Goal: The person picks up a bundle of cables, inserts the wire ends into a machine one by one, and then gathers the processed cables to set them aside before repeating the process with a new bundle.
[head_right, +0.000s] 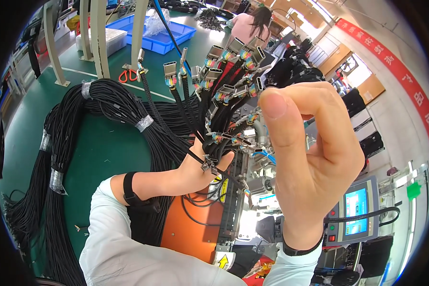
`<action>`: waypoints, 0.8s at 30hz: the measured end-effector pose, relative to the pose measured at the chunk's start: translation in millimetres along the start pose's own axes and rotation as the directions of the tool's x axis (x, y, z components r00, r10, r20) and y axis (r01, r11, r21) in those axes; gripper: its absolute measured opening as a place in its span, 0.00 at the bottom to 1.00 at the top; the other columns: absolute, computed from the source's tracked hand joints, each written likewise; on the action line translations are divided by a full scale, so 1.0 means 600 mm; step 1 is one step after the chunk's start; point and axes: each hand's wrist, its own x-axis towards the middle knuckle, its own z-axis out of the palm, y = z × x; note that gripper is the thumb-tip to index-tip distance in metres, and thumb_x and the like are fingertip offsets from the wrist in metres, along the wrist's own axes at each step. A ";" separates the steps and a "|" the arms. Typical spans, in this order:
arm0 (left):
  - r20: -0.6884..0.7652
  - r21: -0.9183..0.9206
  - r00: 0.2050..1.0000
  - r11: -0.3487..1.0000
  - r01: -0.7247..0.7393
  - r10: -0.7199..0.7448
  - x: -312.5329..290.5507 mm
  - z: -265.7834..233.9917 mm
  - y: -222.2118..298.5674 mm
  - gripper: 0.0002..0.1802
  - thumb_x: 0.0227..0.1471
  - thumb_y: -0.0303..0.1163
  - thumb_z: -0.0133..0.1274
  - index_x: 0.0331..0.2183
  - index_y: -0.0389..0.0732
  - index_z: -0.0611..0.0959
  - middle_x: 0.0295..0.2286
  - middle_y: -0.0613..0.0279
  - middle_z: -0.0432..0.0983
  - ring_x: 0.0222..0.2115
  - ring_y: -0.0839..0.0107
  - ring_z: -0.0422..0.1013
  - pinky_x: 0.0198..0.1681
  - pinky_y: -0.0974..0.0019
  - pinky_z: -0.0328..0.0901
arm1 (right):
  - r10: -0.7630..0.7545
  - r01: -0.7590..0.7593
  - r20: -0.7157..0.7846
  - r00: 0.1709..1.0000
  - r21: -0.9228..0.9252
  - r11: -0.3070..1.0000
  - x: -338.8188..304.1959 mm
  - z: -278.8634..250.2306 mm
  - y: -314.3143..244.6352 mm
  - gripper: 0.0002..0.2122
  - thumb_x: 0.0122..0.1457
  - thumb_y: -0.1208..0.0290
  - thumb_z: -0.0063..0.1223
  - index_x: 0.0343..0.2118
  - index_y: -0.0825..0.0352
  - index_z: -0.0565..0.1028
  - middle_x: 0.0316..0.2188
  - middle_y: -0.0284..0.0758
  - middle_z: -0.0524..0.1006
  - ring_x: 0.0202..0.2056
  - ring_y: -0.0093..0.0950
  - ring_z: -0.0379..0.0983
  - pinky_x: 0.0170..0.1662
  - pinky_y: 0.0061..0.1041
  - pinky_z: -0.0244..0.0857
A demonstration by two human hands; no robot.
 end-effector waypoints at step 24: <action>0.011 -0.061 0.995 0.993 0.103 -0.103 -0.001 0.009 0.004 0.15 0.49 0.20 0.52 0.39 0.32 0.67 0.29 0.58 0.71 0.28 0.71 0.69 0.31 0.69 0.64 | 0.221 -0.238 0.093 0.971 0.249 0.939 -0.010 -0.027 -0.002 0.12 0.59 0.66 0.52 0.22 0.66 0.71 0.21 0.26 0.67 0.22 0.13 0.58 0.27 0.14 0.51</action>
